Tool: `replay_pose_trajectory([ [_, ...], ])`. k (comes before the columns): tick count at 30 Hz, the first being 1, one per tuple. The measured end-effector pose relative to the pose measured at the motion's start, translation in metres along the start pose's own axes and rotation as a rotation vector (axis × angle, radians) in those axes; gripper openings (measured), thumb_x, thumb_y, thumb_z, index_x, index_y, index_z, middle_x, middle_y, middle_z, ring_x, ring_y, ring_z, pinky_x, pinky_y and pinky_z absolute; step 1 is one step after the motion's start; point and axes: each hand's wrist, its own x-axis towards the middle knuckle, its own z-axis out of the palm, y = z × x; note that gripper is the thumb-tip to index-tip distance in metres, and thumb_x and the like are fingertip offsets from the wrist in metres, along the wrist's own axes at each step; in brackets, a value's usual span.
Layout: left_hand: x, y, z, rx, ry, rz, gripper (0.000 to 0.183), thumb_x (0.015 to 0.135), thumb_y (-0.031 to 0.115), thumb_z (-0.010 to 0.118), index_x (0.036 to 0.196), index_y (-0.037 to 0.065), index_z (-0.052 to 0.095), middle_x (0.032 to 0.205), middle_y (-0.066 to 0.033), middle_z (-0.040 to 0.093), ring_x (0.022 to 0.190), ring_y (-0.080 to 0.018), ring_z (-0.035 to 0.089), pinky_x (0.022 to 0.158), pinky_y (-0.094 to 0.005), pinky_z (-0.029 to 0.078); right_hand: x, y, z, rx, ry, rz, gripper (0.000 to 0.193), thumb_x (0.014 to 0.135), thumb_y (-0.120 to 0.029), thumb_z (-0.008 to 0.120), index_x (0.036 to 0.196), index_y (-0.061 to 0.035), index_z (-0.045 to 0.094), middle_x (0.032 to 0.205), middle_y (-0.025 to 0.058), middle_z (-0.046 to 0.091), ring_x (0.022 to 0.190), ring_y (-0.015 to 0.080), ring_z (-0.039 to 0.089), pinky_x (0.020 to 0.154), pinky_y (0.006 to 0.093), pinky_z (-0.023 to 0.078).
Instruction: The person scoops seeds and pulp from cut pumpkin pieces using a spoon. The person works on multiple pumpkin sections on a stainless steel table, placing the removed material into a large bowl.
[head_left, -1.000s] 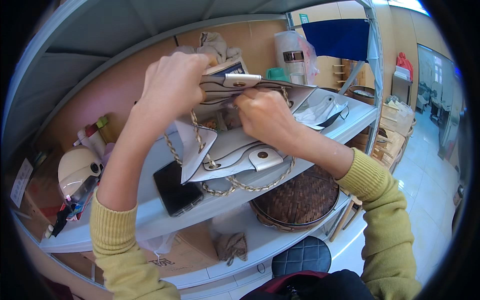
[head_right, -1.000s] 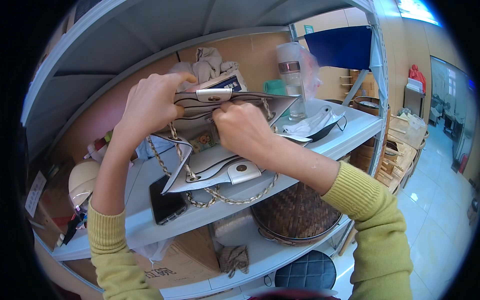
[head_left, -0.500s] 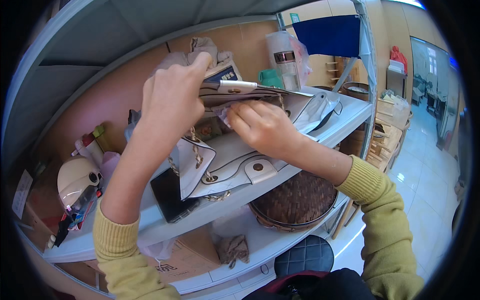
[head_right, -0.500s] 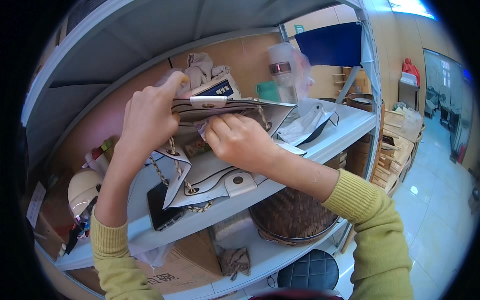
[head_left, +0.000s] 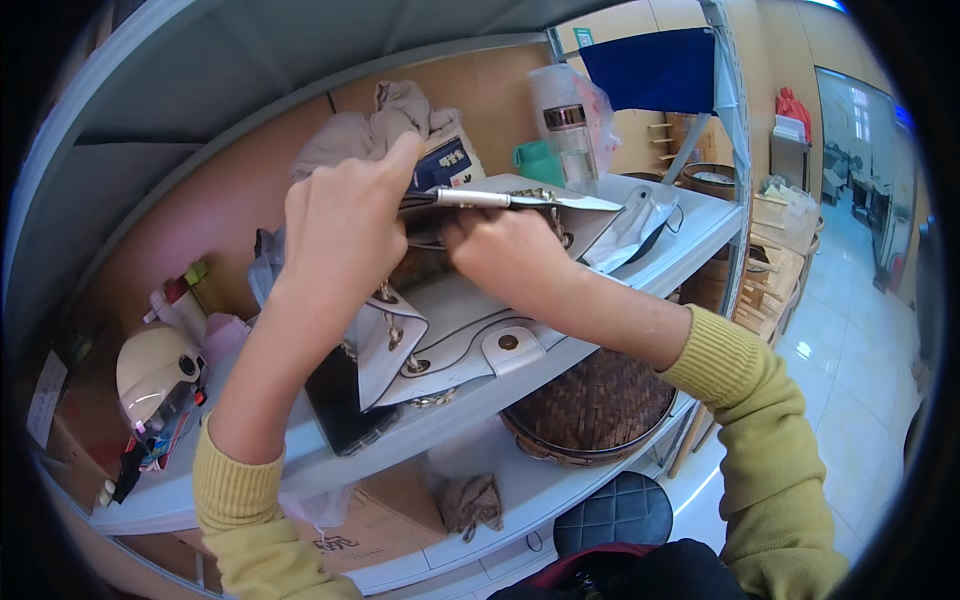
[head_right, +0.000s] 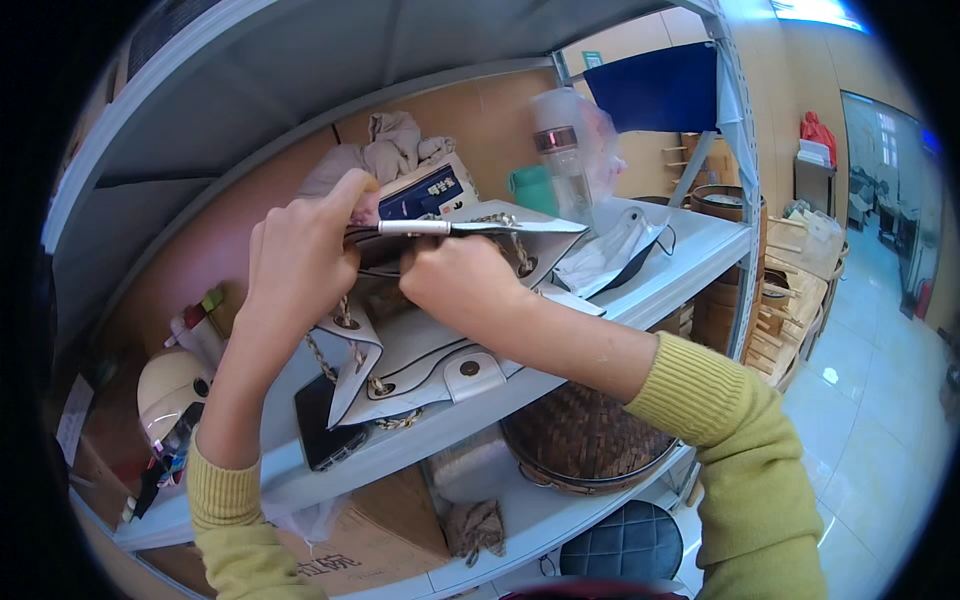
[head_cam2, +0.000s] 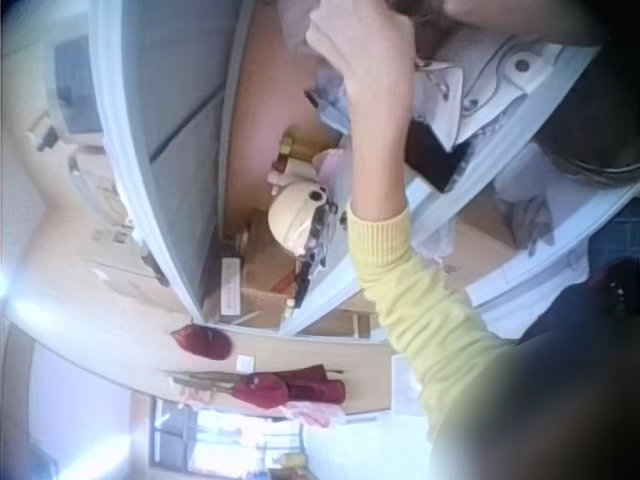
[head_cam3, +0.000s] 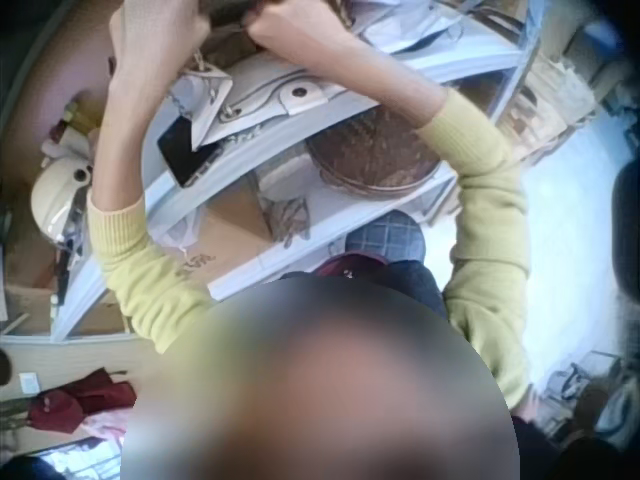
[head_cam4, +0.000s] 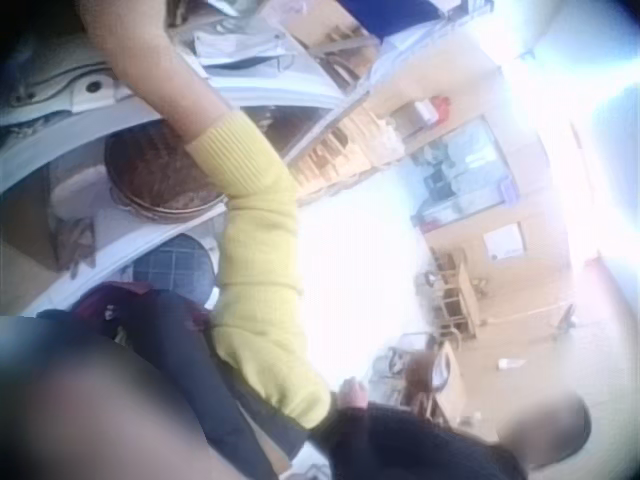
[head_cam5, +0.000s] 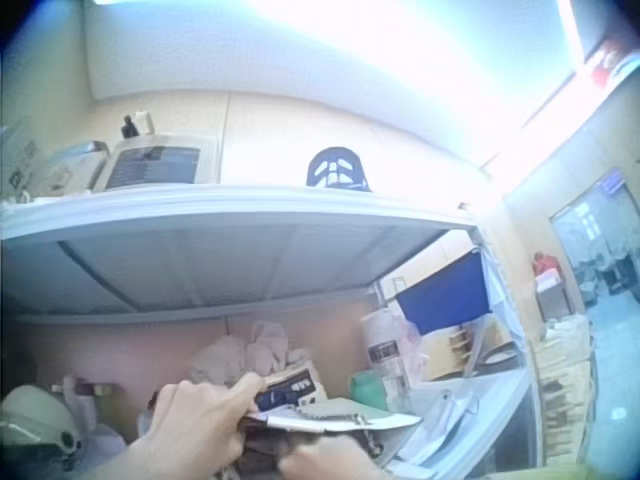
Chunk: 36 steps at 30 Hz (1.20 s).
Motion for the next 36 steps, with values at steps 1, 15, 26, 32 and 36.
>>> replay_pose_trajectory([
  [1, -0.002, 0.002, 0.000, -0.032, 0.010, 0.019, 0.039, 0.070, -0.001, 0.059, 0.104, 0.017, 0.055, 0.082, -0.0124, 0.069, 0.076, -0.0377, 0.066, 0.063, -0.0479, 0.050, 0.005, -0.004, 0.003, 0.109, -0.089, 0.060, 0.011, 0.076, -0.007, 0.061, 0.080, -0.0040, 0.071, 0.082, 0.0118, 0.070, 0.068, 0.0266, 0.070, 0.062, 0.0337, 0.057],
  [15, -0.020, -0.003, -0.007, -0.020, -0.013, -0.008, 0.048, 0.070, 0.000, 0.061, 0.114, 0.018, 0.054, 0.084, -0.0058, 0.071, 0.069, -0.0345, 0.067, 0.060, -0.0472, 0.052, -0.006, -0.017, 0.041, 0.122, -0.004, 0.035, 0.030, 0.091, -0.014, 0.047, 0.114, -0.0006, 0.060, 0.112, 0.0192, 0.063, 0.103, 0.0374, 0.061, 0.092, 0.0430, 0.048],
  [26, -0.001, -0.012, -0.002, -0.039, 0.036, -0.012, 0.071, 0.065, -0.001, 0.064, 0.130, 0.023, 0.050, 0.073, -0.0178, 0.066, 0.074, -0.0402, 0.065, 0.067, -0.0493, 0.051, 0.038, -0.018, 0.018, 0.849, -0.037, 0.502, 0.023, 0.080, -0.008, 0.060, 0.101, -0.0011, 0.067, 0.108, 0.0187, 0.065, 0.101, 0.0336, 0.064, 0.084, 0.0422, 0.054],
  [32, -0.002, -0.026, 0.001, -0.029, 0.065, -0.013, 0.071, 0.064, -0.001, 0.063, 0.130, 0.021, 0.051, 0.069, -0.0181, 0.065, 0.072, -0.0380, 0.065, 0.066, -0.0477, 0.050, 0.022, -0.020, 0.011, 0.000, 0.057, 0.079, 0.012, 0.071, -0.007, 0.062, 0.082, -0.0033, 0.064, 0.068, 0.0081, 0.063, 0.059, 0.0245, 0.067, 0.049, 0.0352, 0.055],
  [36, 0.001, -0.027, 0.003, -0.065, 0.090, 0.020, 0.070, 0.064, -0.002, 0.062, 0.130, 0.020, 0.052, 0.070, -0.0188, 0.065, 0.073, -0.0391, 0.065, 0.069, -0.0478, 0.051, 0.044, -0.001, 0.020, 0.163, -0.309, 0.089, 0.019, 0.081, -0.010, 0.060, 0.097, -0.0026, 0.067, 0.087, 0.0140, 0.068, 0.079, 0.0304, 0.069, 0.067, 0.0371, 0.057],
])
